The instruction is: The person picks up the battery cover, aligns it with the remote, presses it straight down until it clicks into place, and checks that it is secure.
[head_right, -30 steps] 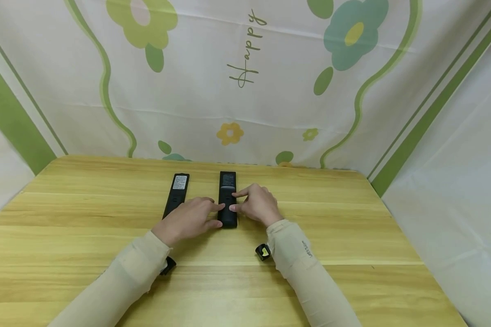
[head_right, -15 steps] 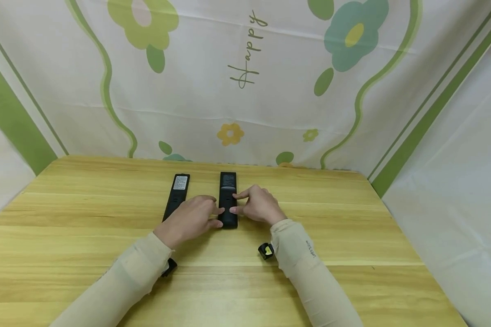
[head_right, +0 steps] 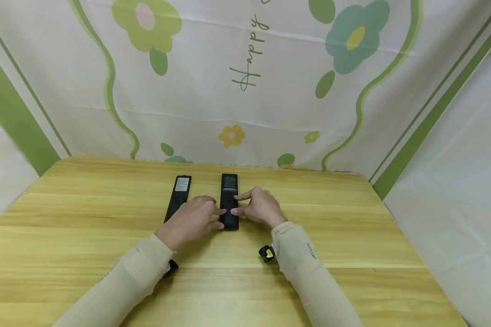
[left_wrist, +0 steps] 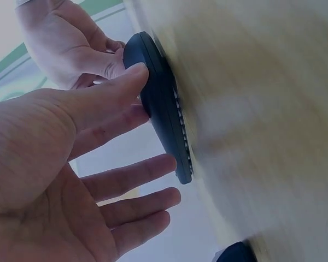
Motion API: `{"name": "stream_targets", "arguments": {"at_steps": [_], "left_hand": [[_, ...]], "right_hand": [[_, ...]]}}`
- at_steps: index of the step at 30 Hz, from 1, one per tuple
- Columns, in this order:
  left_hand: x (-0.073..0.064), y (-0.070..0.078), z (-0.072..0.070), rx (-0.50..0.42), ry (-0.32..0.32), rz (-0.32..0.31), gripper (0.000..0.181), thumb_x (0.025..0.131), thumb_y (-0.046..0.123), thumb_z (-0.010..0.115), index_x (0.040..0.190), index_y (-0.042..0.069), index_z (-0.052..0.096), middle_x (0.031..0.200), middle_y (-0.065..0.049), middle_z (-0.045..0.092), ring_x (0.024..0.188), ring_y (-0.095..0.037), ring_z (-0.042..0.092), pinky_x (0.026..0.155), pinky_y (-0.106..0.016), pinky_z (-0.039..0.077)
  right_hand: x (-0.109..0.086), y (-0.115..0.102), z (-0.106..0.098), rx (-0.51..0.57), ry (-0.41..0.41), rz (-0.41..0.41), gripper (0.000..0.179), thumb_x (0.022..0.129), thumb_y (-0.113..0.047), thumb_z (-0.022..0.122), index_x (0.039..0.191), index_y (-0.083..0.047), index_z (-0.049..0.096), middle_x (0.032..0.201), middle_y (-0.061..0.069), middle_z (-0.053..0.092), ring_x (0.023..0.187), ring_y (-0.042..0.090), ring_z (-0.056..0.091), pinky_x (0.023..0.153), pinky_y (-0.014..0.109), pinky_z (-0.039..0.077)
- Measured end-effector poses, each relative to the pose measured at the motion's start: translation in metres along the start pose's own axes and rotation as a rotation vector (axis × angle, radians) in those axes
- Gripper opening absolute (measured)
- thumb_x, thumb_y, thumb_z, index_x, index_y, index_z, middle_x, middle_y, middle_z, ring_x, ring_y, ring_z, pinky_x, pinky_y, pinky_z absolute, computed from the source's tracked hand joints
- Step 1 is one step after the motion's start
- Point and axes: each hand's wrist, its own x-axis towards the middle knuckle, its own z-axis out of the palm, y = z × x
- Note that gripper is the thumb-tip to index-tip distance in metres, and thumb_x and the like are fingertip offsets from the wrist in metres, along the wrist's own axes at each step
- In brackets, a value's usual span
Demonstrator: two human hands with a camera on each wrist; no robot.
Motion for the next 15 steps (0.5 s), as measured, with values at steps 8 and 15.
{"name": "stream_targets", "arguments": {"at_steps": [8, 15], "left_hand": [[0.0, -0.003, 0.001, -0.066, -0.006, 0.001, 0.036, 0.088, 0.031, 0.082, 0.118, 0.01, 0.078, 0.116, -0.007, 0.072, 0.108, -0.026, 0.066, 0.098, -0.042, 0.052], [-0.005, -0.014, -0.006, -0.112, -0.028, -0.047, 0.042, 0.094, 0.035, 0.075, 0.129, 0.011, 0.072, 0.129, -0.008, 0.066, 0.118, -0.029, 0.062, 0.098, -0.046, 0.052]], "right_hand": [[-0.001, 0.004, -0.003, 0.023, -0.026, -0.032, 0.043, 0.087, -0.033, 0.082, 0.128, -0.022, 0.074, 0.063, 0.006, 0.064, 0.051, 0.014, 0.049, 0.048, 0.025, 0.035], [-0.005, 0.005, -0.01, 0.044, 0.03, -0.02, 0.045, 0.093, -0.034, 0.077, 0.134, -0.017, 0.069, 0.091, 0.003, 0.067, 0.075, 0.019, 0.06, 0.063, 0.032, 0.05]]}}
